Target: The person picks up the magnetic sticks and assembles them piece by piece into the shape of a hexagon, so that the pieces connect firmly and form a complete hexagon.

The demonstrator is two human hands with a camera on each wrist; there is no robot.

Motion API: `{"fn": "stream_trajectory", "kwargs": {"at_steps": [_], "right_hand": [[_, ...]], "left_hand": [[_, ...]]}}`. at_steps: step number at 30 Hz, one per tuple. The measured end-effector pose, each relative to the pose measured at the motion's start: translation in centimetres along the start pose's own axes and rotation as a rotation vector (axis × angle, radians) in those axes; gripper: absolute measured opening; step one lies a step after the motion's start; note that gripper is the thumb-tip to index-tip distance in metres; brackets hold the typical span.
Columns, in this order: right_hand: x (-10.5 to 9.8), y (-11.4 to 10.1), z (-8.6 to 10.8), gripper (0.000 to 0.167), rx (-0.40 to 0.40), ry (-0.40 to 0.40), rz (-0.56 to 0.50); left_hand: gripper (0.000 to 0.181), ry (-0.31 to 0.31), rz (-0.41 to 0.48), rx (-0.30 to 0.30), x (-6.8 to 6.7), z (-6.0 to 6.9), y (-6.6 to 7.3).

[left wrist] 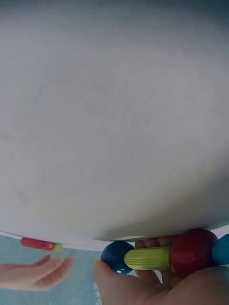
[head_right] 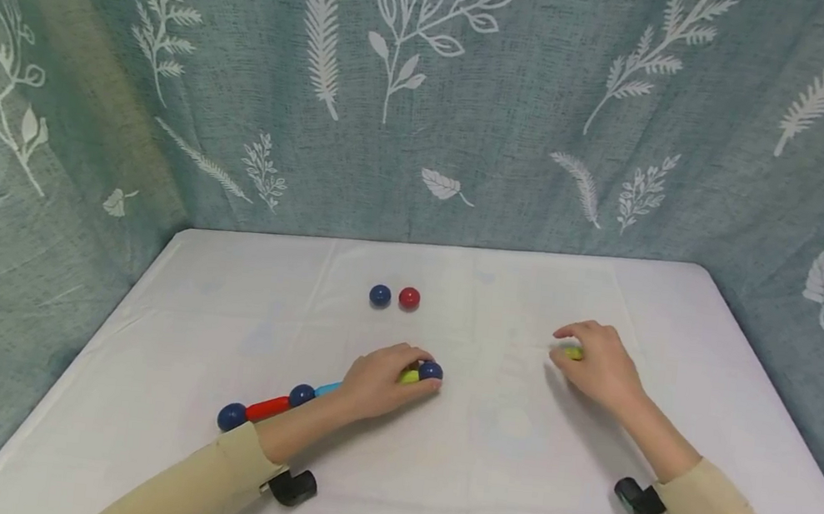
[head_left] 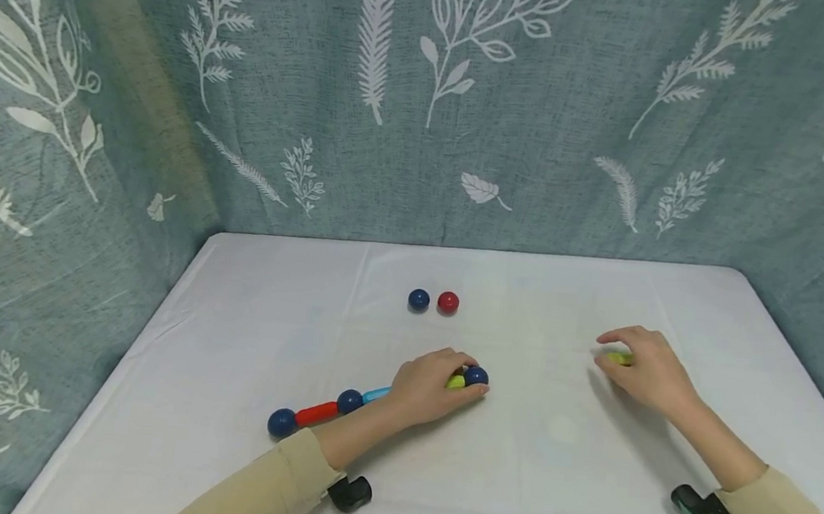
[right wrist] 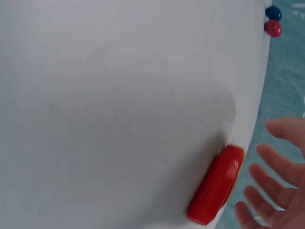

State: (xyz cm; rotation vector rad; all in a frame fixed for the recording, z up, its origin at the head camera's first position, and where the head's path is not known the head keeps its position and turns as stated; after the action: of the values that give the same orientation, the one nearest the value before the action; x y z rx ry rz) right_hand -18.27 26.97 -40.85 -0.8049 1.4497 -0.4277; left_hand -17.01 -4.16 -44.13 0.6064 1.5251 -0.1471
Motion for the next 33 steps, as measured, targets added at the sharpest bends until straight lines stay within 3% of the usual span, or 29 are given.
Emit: {"fn": "stream_trajectory", "kwargs": {"at_steps": [4, 10, 19, 33], "right_hand": [[-0.6, 0.7, -0.3, 0.033, 0.052, -0.047, 0.038], [0.1, 0.9, -0.9, 0.028, 0.002, -0.079, 0.018], [2.7, -0.5, -1.6, 0.020, -0.096, -0.108, -0.047], [7.2, -3.5, -1.7, 0.021, -0.177, -0.197, -0.111]], "left_hand": [[0.040, -0.003, -0.002, -0.002, 0.0, 0.2, -0.3], [0.039, -0.012, 0.013, -0.002, 0.1, 0.7, -0.6], [0.038, 0.000, 0.019, 0.016, 0.0, 1.0, -0.8], [0.039, -0.006, -0.004, 0.010, 0.0, 1.2, -0.7]]}}
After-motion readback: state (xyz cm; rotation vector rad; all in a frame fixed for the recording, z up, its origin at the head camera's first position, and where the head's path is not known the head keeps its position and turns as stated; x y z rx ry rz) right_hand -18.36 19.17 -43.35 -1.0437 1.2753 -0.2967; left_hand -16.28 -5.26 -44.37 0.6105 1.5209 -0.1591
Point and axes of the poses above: each hand's wrist, its own z-axis away from the middle knuckle, its own x-axis out of the palm, y = z × x, the point moved 1 cm from there along -z, towards the middle knuckle, and after that the axes turned 15 degrees about -z, right-handed, at the moved point
